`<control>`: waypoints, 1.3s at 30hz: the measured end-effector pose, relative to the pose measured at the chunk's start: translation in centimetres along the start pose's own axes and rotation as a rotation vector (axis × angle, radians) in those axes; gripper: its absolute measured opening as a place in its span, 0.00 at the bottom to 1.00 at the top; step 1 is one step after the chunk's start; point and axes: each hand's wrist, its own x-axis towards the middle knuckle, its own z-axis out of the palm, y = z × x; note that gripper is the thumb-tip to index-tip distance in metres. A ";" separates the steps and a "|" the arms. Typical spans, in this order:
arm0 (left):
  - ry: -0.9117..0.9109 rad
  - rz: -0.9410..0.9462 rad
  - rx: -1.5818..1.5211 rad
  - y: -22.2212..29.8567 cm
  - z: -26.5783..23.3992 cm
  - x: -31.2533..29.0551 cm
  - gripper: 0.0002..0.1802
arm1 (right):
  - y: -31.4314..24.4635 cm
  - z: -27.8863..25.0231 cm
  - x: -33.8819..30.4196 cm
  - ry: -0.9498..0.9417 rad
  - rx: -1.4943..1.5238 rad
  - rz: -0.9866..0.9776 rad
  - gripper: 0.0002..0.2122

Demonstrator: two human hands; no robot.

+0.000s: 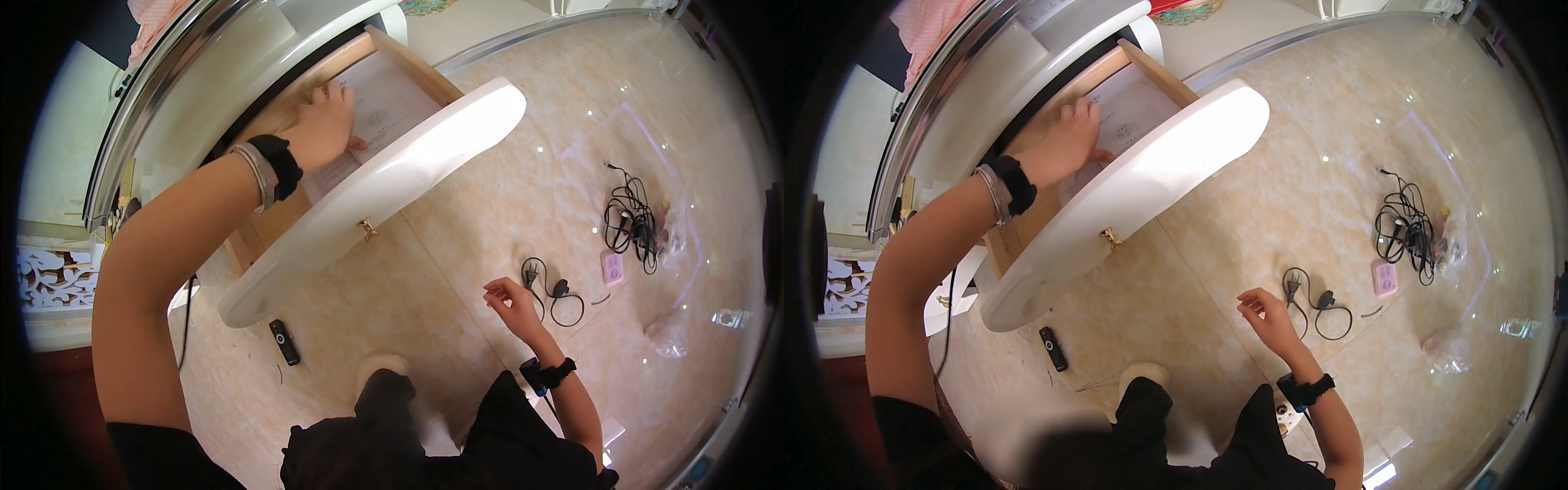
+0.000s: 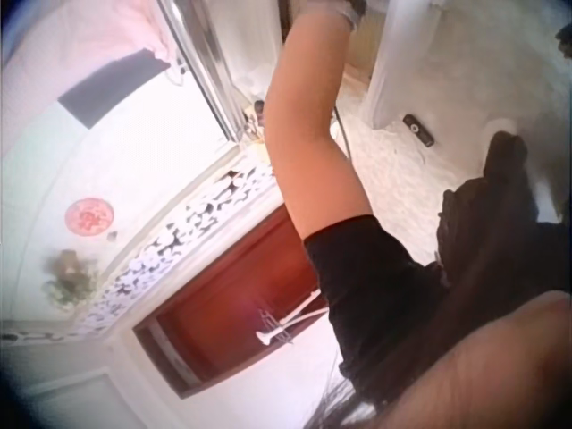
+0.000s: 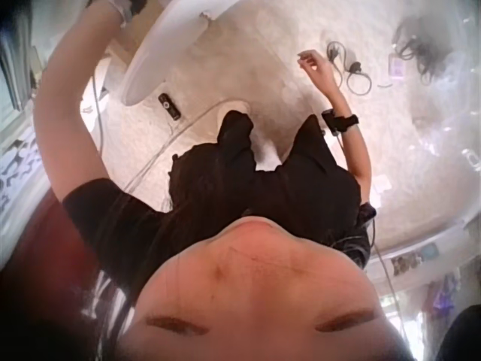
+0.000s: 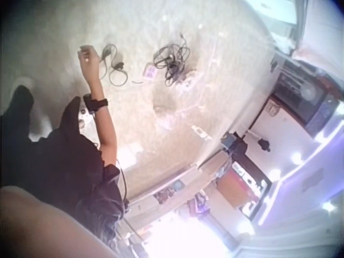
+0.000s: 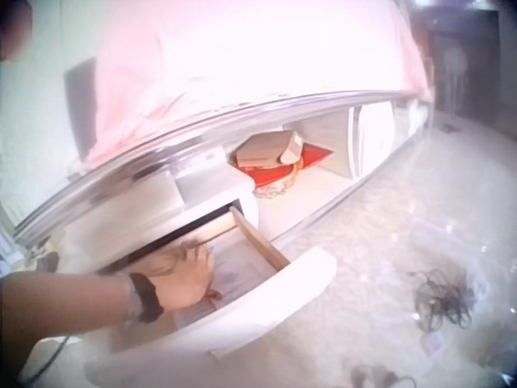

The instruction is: The person organizes various electronic items by removing them from plastic bags, winding up power cords, placing a manual and cables into a drawer, and sorting small components into different bags.

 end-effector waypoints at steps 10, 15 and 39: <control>-0.498 -0.110 0.094 3.2 2.0 4.0 0.56 | 1.0 0.3 0.4 -0.026 -0.020 0.005 0.07; -0.305 0.438 0.659 -0.5 5.4 6.6 0.39 | 2.4 1.1 0.6 -0.045 -0.009 -0.011 0.08; -0.248 0.015 -1.444 29.6 19.3 -12.0 0.24 | 6.4 -5.1 -4.4 0.461 -0.596 0.165 0.21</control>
